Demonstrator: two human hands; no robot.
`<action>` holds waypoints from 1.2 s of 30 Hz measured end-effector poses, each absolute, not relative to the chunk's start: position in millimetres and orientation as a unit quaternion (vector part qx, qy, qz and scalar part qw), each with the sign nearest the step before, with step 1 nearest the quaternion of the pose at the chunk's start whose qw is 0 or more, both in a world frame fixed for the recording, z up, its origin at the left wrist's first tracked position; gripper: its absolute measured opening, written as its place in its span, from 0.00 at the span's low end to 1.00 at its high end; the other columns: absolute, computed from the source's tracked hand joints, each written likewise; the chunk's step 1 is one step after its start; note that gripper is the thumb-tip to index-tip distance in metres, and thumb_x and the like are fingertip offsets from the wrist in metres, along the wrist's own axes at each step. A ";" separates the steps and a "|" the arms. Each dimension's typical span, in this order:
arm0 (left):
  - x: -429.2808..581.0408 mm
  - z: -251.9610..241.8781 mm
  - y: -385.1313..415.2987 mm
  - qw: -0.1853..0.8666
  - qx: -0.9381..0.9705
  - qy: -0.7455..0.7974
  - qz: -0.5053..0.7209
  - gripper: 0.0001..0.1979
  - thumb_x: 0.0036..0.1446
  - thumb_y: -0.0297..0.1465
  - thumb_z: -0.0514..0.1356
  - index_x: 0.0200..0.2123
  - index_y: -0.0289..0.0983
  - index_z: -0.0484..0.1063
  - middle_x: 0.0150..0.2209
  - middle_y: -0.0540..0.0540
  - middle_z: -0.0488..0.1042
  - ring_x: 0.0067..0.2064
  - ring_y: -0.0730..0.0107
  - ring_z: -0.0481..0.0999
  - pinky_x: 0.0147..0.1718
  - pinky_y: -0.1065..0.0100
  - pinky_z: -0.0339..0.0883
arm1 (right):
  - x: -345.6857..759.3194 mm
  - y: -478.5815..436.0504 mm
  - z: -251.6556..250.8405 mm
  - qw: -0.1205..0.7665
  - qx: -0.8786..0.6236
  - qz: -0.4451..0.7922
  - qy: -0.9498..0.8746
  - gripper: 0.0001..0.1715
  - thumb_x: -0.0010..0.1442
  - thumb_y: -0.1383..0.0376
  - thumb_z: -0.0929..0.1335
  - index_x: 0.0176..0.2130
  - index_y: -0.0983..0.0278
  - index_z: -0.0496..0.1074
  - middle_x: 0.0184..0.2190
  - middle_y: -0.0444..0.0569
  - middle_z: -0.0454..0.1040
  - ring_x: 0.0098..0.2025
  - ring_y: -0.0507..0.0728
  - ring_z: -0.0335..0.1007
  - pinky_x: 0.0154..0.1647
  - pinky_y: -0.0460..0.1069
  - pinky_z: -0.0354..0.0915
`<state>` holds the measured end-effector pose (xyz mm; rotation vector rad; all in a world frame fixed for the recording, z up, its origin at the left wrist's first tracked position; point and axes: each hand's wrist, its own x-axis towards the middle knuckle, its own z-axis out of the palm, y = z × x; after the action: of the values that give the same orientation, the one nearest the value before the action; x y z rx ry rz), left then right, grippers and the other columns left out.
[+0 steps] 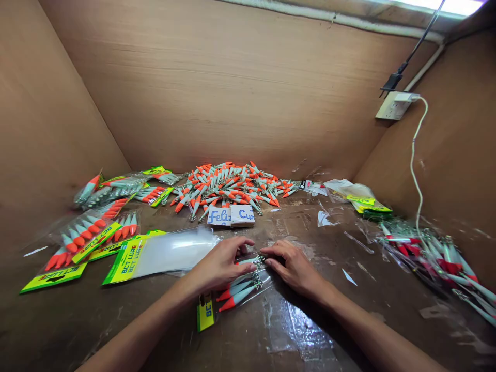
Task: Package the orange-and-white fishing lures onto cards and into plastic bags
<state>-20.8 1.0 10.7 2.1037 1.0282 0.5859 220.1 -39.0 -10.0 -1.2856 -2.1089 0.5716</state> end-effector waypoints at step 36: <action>4.5 5.0 -4.6 0.631 0.572 0.312 0.422 0.18 0.51 0.41 0.70 0.36 0.33 0.74 0.32 0.44 0.78 0.33 0.66 0.76 0.33 0.69 0.65 | 194.7 -48.5 -4.4 0.456 -0.440 0.460 -0.622 0.19 0.60 0.52 0.71 0.36 0.66 0.78 0.32 0.47 0.78 0.34 0.56 0.71 0.36 0.47 0.65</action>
<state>4.5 -4.6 5.0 1.3089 0.7152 0.9650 194.7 -48.5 -4.4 -1.0852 -1.5339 1.1337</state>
